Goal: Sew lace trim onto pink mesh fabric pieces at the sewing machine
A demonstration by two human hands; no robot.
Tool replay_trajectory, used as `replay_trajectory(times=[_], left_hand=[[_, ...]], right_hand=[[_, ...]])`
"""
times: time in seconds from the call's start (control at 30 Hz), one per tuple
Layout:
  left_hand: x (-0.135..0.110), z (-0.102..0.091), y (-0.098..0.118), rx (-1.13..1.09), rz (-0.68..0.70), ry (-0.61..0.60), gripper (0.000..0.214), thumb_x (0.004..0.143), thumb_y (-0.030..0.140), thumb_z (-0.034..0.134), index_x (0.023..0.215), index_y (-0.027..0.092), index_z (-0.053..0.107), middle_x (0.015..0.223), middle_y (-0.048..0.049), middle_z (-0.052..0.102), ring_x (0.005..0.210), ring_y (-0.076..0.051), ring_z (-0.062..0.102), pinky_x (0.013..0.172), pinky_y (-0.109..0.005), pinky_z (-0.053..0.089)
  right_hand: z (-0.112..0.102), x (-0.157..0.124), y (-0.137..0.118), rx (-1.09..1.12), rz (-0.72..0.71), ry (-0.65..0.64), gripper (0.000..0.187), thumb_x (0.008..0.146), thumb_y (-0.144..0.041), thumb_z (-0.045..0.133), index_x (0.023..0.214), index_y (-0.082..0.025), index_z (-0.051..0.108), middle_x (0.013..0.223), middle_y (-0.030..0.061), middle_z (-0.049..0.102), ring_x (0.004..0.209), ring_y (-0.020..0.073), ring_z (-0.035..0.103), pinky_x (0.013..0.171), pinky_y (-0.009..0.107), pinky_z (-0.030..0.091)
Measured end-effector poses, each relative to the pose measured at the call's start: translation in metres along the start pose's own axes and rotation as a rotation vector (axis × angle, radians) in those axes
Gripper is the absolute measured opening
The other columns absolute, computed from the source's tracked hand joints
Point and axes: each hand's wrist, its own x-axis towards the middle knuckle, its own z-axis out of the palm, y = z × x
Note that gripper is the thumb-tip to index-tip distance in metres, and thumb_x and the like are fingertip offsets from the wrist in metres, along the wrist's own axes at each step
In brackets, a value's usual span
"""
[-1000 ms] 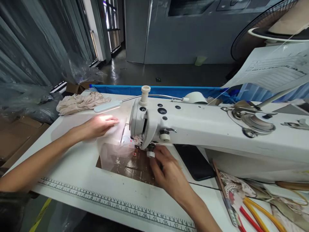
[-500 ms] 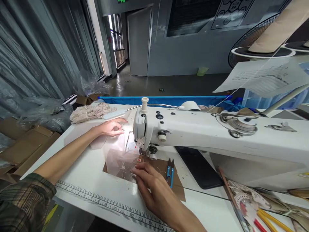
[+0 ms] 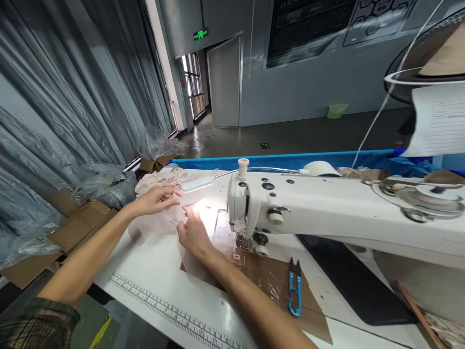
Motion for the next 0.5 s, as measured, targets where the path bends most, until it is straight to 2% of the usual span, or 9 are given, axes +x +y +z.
replay_trajectory(times=[0.1,0.17,0.23,0.33,0.5], left_hand=[[-0.002,-0.003,-0.018,-0.161,-0.145,-0.015,0.042,0.089,0.051,0.052,0.101,0.013,0.066,0.052,0.007,0.037,0.05,-0.01,0.037,0.051,-0.022,0.026],[-0.001,-0.003,-0.029,-0.2,-0.192,-0.025,0.044,0.08,0.053,0.064,0.098,0.014,0.07,0.052,0.0068,0.039,0.052,-0.01,0.037,0.052,-0.022,0.025],[0.002,-0.001,-0.039,-0.247,-0.209,-0.01,0.04,0.068,0.049,0.077,0.089,0.016,0.073,0.055,0.0059,0.044,0.055,-0.01,0.039,0.054,-0.022,0.027],[0.004,0.003,-0.051,-0.367,-0.225,0.031,0.035,0.064,0.047,0.079,0.071,0.014,0.069,0.062,0.0016,0.056,0.062,-0.012,0.047,0.059,-0.023,0.033],[0.005,0.012,-0.067,-0.521,-0.258,0.102,0.043,0.071,0.056,0.069,0.072,0.014,0.063,0.065,-0.0005,0.058,0.061,-0.011,0.049,0.059,-0.023,0.034]], right_hand=[[-0.003,0.007,0.01,0.051,0.039,0.02,0.038,0.079,-0.02,0.044,0.109,-0.013,0.065,0.081,0.0057,0.063,0.06,0.0159,0.055,0.067,0.031,0.049],[-0.008,0.014,0.017,0.089,0.067,0.04,0.033,0.08,-0.027,0.045,0.098,-0.013,0.069,0.067,0.0023,0.06,0.059,0.0173,0.055,0.063,0.03,0.047],[-0.012,0.022,0.024,0.139,0.087,0.058,0.031,0.081,-0.034,0.047,0.089,-0.014,0.07,0.062,0.0016,0.059,0.06,0.0182,0.057,0.061,0.029,0.047],[-0.014,0.033,0.031,0.228,0.095,0.09,0.035,0.082,-0.042,0.047,0.082,-0.015,0.068,0.066,0.004,0.063,0.065,0.0189,0.061,0.065,0.029,0.051],[-0.013,0.039,0.043,0.305,0.1,0.194,0.037,0.079,-0.046,0.047,0.09,-0.015,0.066,0.08,0.0096,0.069,0.076,0.0213,0.065,0.079,0.035,0.054]])
